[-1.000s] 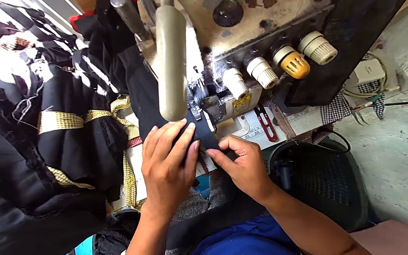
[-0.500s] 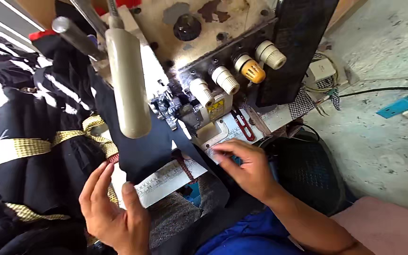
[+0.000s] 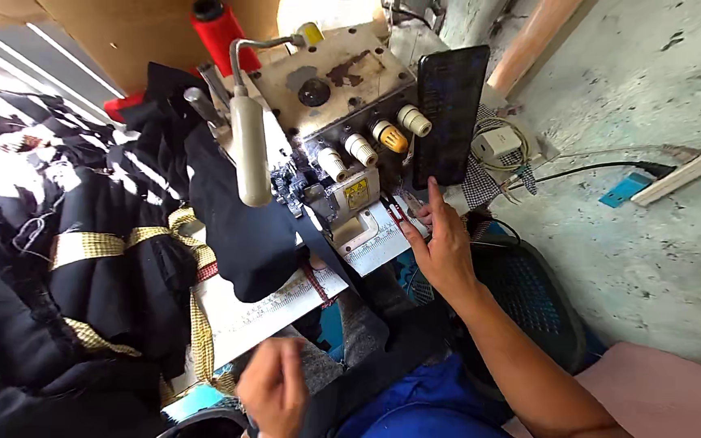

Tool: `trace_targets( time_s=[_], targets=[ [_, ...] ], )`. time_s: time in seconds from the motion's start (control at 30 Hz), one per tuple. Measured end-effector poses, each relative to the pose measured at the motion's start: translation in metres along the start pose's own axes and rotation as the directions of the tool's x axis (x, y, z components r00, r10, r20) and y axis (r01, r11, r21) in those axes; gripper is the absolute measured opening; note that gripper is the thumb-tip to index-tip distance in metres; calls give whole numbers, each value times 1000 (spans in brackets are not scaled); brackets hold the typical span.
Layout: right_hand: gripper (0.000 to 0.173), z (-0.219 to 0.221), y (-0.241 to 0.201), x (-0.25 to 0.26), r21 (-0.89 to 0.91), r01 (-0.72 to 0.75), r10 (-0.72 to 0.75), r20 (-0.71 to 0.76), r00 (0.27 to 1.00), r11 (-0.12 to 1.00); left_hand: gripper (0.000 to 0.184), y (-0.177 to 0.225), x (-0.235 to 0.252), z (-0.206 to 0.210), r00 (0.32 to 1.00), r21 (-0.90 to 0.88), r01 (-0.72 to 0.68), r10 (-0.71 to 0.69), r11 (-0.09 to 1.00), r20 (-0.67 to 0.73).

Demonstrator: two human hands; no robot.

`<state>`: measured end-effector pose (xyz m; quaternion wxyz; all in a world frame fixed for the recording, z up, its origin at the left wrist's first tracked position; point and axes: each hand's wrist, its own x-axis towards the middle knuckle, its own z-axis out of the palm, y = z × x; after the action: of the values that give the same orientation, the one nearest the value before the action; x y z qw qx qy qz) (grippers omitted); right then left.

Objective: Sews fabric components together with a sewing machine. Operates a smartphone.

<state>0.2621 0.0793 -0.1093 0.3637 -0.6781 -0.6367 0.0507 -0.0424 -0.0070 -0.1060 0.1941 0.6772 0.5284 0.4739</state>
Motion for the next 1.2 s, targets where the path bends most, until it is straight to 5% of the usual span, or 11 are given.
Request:
trace_targets(
  time_s=[0.1,0.2,0.23,0.37,0.5,0.6,0.9,1.1,1.2],
  targets=[
    [76,0,-2,5,-28,-16,16,13,1000,999,46,3,-34,22,919,70,59,-82,996,386],
    [77,-2,-4,7,-27,-35,36,38,999,999,55,-8,-66,34,570,327,126,-338,937,749],
    [77,-2,-3,7,-22,-38,39,41,998,999,56,-11,-77,35,524,365,117,-370,924,768],
    [74,-1,2,2,-16,-13,13,13,1000,1000,55,-16,-94,13,596,311,210,-373,927,711],
    [70,-2,1,1,-45,-16,17,33,999,999,34,-27,-89,-11,721,290,248,-376,924,583],
    [70,-1,0,-2,-59,-7,10,40,999,998,22,-23,-81,-17,654,356,275,-445,893,612],
    [71,-8,6,-6,-33,7,-3,99,995,999,24,-17,-76,-20,713,329,8,-236,944,661],
    [72,-11,6,-14,23,3,-5,81,997,1000,28,-4,-73,-30,757,41,155,-146,987,637],
    [54,-18,-4,-26,146,87,-89,7,996,985,41,-10,-86,-45,655,112,204,-221,972,722]
  ],
)
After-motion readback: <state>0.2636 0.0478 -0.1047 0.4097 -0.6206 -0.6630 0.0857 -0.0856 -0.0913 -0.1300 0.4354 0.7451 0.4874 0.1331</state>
